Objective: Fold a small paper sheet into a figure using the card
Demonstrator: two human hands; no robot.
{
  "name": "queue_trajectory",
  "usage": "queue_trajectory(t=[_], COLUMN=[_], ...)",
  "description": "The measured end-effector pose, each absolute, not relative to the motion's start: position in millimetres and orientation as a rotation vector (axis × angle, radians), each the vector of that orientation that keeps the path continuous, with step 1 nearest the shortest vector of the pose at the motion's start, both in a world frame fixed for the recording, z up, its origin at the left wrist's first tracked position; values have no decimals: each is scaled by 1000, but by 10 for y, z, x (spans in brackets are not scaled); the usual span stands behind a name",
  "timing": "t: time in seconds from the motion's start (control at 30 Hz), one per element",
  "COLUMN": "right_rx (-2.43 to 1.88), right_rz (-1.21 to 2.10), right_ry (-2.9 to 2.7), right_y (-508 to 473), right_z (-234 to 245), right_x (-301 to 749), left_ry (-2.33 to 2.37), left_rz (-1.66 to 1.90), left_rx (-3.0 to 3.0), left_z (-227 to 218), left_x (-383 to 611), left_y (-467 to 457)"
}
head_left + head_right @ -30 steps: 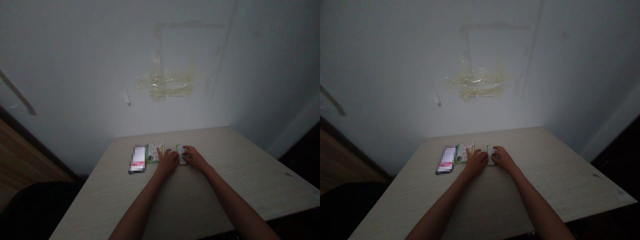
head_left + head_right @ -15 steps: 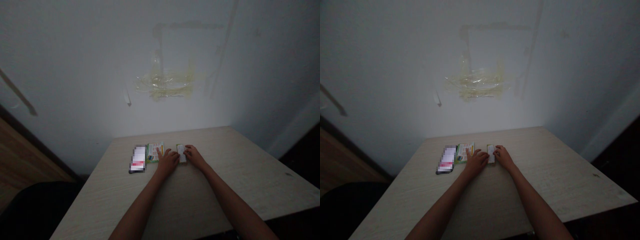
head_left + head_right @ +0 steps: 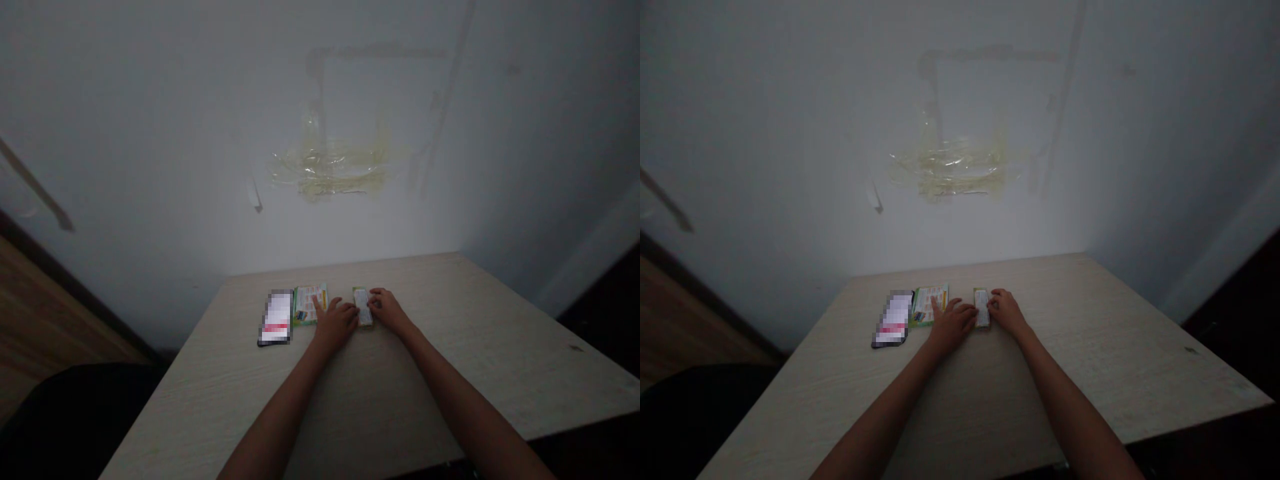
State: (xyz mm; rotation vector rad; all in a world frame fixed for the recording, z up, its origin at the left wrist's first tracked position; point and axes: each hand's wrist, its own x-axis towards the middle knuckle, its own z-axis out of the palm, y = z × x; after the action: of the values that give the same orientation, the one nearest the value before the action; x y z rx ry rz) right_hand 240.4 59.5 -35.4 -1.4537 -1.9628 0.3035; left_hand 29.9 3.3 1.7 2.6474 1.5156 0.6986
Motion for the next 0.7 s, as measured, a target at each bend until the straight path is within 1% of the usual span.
queue_trajectory(t=[0.37, 0.7], right_rx=[-1498, -1450], right_rz=[270, 380], right_ry=[-1952, -1993], right_y=[564, 533], right_z=[-306, -267], right_x=[2369, 2431], left_ry=[1538, 1518], left_rz=[703, 674], left_rx=[2665, 2658], left_z=[2, 50], left_x=[314, 301], left_y=[32, 15])
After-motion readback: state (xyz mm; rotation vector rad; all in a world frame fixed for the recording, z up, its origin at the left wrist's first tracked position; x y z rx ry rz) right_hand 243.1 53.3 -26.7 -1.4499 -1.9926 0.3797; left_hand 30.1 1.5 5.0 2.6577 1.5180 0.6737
